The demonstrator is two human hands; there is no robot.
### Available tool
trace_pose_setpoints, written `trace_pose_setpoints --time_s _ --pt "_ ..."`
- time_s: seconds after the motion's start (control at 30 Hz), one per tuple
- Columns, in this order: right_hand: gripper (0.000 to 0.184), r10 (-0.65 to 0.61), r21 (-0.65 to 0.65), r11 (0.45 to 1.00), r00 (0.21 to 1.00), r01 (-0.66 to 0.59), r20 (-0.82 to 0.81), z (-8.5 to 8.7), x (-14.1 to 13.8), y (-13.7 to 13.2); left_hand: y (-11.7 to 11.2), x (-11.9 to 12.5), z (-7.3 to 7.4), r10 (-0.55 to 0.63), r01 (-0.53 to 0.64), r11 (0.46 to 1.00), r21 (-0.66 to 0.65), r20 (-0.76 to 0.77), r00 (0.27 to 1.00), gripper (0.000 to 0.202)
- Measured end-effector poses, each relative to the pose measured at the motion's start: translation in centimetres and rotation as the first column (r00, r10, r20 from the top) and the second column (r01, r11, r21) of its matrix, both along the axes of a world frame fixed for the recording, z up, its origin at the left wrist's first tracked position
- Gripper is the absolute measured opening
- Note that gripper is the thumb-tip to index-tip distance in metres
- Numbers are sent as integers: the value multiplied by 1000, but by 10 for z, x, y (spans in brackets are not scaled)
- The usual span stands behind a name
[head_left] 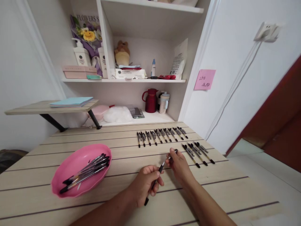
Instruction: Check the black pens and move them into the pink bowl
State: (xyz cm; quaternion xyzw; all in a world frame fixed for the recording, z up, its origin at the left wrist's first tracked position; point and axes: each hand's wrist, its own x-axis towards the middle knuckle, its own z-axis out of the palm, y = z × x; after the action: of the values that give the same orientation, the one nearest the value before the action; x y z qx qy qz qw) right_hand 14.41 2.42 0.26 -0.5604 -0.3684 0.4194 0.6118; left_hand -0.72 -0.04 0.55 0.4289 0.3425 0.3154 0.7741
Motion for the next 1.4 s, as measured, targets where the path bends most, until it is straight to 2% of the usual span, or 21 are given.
trace_pose_setpoints --time_s 0.1,0.2,0.23,0.3,0.37,0.4,0.47,0.53,0.73,1.0,1.2,1.4 --pt "22 66 -105 993 982 -48 178 0 17 9 -1 0 0 16 -16 1000 -4 -4 1000 25" --pt "31 78 -141 990 934 -30 347 8 49 16 -1 0 0 19 -19 1000 2 -6 1000 26" --pt "38 64 -157 987 855 20 515 11 62 19 -1 0 -1 15 -15 1000 4 -7 1000 26" --pt "43 46 -167 974 587 153 808 16 87 23 -1 0 -2 4 -4 1000 12 -11 1000 25" --pt "37 59 -139 964 329 227 943 18 106 26 -1 0 -3 -2 3 1000 25 -15 1000 24" --pt "32 84 -138 963 230 232 969 17 112 28 -1 0 -3 -5 6 999 31 -18 1000 24" --pt "24 149 -165 961 87 221 985 14 117 29 0 -1 -4 -17 18 999 44 -22 1000 22" --pt "21 196 -194 956 9 220 980 9 115 30 0 -1 -5 -28 29 998 53 -27 999 21" --pt "17 251 -228 946 -74 231 965 -1 99 30 0 0 -6 -32 34 997 64 -29 999 20" --pt "23 276 -245 938 -99 245 956 -7 94 30 -1 0 -3 -30 33 998 62 -39 999 18" --pt "25 278 -245 938 -111 245 954 -5 95 28 -1 0 -4 -34 37 998 60 -46 998 20" --pt "31 262 -219 930 -114 295 958 -3 95 22 -2 0 -2 -31 33 998 50 -47 998 20"
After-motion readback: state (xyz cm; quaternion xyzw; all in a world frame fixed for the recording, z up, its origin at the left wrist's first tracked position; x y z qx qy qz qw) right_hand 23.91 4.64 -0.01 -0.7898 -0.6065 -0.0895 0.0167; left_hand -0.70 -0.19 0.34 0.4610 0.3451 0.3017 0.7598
